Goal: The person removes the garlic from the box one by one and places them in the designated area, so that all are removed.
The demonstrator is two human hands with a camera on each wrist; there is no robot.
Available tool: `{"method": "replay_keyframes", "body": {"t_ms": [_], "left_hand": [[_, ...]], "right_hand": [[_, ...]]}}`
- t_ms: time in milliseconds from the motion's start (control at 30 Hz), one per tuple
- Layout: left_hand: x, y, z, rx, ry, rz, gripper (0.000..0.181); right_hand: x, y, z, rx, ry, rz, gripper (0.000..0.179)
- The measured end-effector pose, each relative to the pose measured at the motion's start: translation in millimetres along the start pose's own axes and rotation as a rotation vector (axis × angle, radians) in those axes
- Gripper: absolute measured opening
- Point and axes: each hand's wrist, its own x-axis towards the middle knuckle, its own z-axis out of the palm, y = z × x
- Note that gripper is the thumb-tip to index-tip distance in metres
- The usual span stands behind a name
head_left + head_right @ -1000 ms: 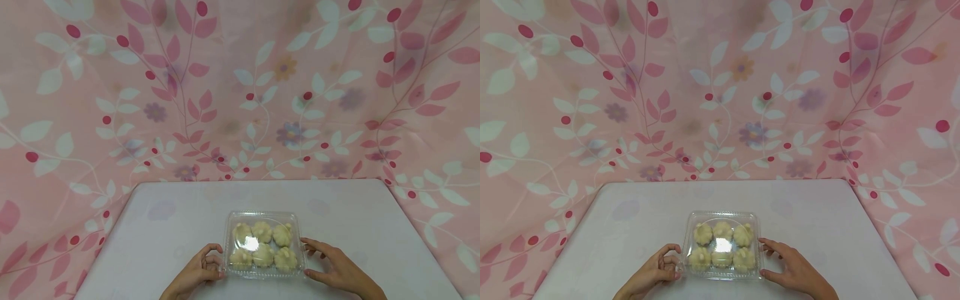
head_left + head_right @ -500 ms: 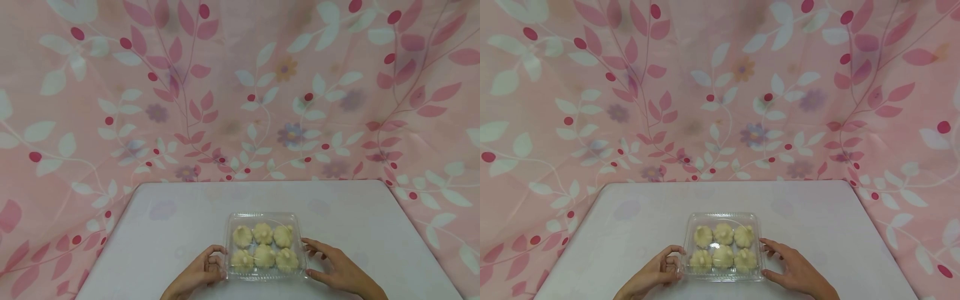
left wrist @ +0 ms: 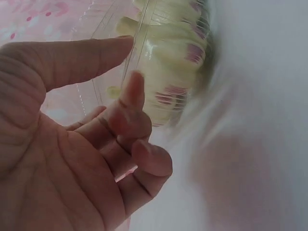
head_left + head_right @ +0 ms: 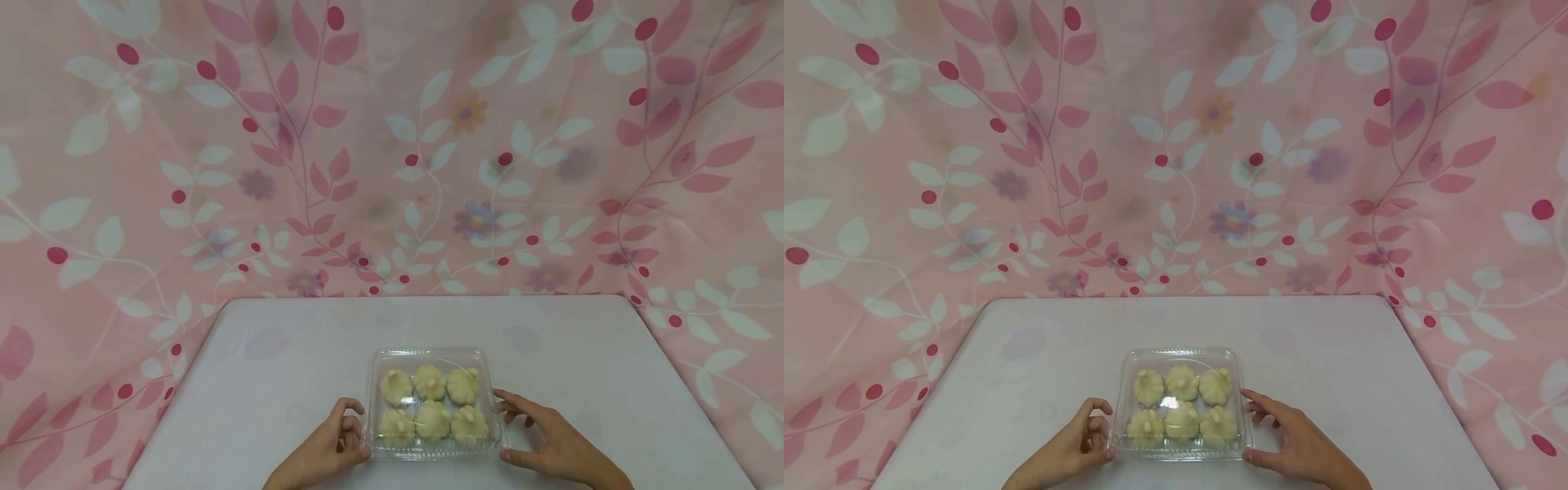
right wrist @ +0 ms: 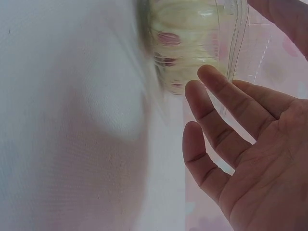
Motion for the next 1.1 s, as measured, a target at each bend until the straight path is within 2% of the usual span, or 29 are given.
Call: {"method": "replay_keyframes", "body": {"t_ms": [133,367,667,867,967,1100], "left_hand": [[-1.0,3.0,1.2,0.128,0.046,0.072,0.061],[0.0,2.3,1.6,0.227,0.096,0.142,0.057],[-1.9,2.3,2.7,0.232,0.118,0.164,0.044],[-2.3,5.1,2.2,0.230,0.135,0.136,0.042],[-2.2,8.2,0.8,0.230,0.154,0.123,0.040],[-0.7,11.0,-1.6,0.232,0.176,0.149,0.040]], "right_hand": [[-0.3,0.9,0.5,-0.003,-0.003,0.015,0.083],[-1.8,1.0,1.4,0.001,-0.003,0.012,0.089],[-2.8,-1.5,3.2,0.009,0.007,0.027,0.089],[-4.1,-3.7,4.1,0.045,0.007,0.054,0.095],[-4.2,-4.3,4.3,0.057,0.018,0.040,0.097],[-4.3,-4.1,5.2,0.058,0.037,0.010,0.094]]}}
